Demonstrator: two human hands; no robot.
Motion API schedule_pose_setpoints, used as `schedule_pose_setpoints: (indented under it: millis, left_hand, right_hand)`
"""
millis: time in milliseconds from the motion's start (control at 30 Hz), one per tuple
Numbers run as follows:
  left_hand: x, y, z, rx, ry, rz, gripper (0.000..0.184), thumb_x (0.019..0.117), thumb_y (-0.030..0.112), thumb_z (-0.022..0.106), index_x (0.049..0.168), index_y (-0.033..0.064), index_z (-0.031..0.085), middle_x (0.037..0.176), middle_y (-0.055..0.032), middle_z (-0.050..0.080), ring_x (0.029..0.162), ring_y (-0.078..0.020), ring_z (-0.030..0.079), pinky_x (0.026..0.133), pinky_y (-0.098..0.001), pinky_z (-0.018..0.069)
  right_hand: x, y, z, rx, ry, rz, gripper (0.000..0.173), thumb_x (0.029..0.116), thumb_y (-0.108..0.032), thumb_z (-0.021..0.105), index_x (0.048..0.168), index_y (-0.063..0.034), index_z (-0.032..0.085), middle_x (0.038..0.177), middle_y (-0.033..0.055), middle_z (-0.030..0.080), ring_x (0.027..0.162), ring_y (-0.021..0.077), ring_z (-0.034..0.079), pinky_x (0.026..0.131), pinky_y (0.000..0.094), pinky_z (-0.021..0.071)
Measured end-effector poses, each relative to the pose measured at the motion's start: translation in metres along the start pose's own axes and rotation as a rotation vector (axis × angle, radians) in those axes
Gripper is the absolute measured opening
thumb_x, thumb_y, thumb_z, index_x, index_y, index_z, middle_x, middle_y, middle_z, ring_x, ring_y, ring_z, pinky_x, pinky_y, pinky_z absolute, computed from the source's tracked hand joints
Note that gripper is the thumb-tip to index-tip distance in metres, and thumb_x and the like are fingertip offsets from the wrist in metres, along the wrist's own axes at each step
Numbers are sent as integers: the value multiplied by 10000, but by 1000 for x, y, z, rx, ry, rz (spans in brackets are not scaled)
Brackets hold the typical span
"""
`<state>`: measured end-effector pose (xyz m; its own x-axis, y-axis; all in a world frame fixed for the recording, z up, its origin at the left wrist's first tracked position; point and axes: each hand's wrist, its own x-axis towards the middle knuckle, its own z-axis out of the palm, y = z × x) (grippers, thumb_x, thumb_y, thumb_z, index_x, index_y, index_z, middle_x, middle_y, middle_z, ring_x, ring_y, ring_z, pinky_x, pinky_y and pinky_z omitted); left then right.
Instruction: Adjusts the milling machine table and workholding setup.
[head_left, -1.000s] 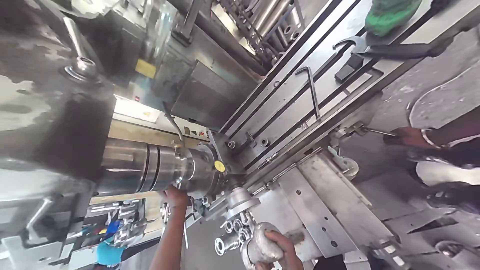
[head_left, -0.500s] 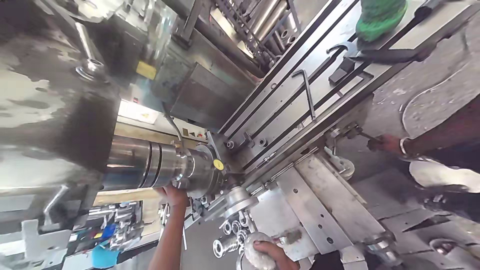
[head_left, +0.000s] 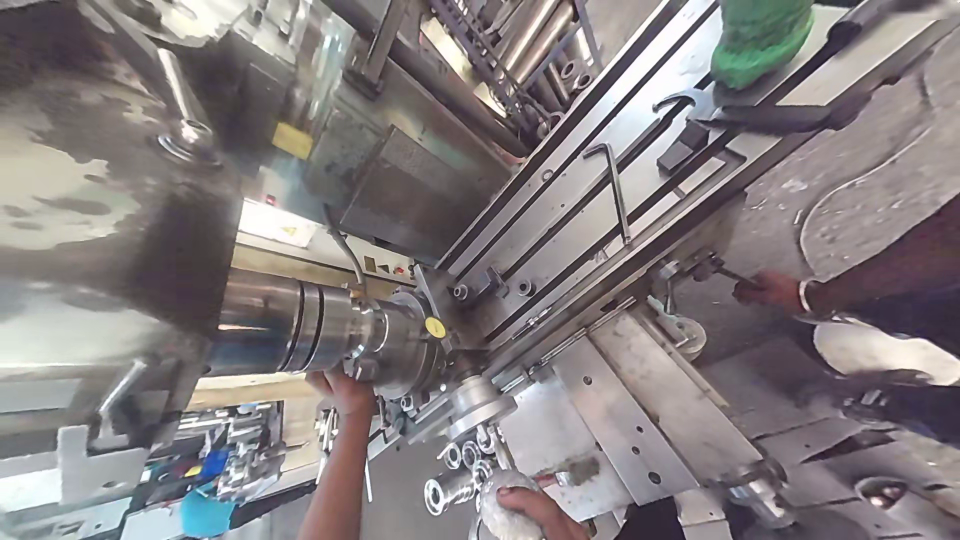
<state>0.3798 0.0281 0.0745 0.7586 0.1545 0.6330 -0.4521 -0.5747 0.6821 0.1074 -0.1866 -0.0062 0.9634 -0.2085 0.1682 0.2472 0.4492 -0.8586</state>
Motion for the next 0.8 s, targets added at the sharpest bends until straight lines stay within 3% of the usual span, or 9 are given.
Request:
schedule_pose_setpoints:
  millis: [133,400,567,800]
  left_hand:
    - [1,-1,-1,-21,-24,30,347,1005,208,402,1228,-58,403,938,93,622,866,12,639,848,-243,556]
    - [-1,8,1,22,-29,3,406,995,191,395,1270,-108,397,1012,42,598,911,5,624,875,-245,546]
    - [6,6,1,-34,-107,94,220,1008,200,381,1009,109,581,832,138,679,783,-21,672,761,-250,580]
    - [9,2,-2,-46,-158,114,256,1010,209,373,984,120,612,826,119,691,784,-39,682,760,-261,583]
  right_hand:
    - [2,2,0,1,3,-18,399,994,-213,678,1329,-19,581,1253,182,682,1095,140,694,930,305,590]
    - [5,2,-1,-10,-6,4,395,995,-207,675,1332,-19,590,1245,198,681,1063,156,706,890,308,604]
    - [9,3,-1,-23,-14,-8,397,991,-200,677,1331,-18,586,1247,194,681,1093,161,696,933,315,589]
    - [13,3,1,-29,-8,-5,390,995,-210,673,1327,-22,590,1237,187,686,1088,158,698,928,309,590]
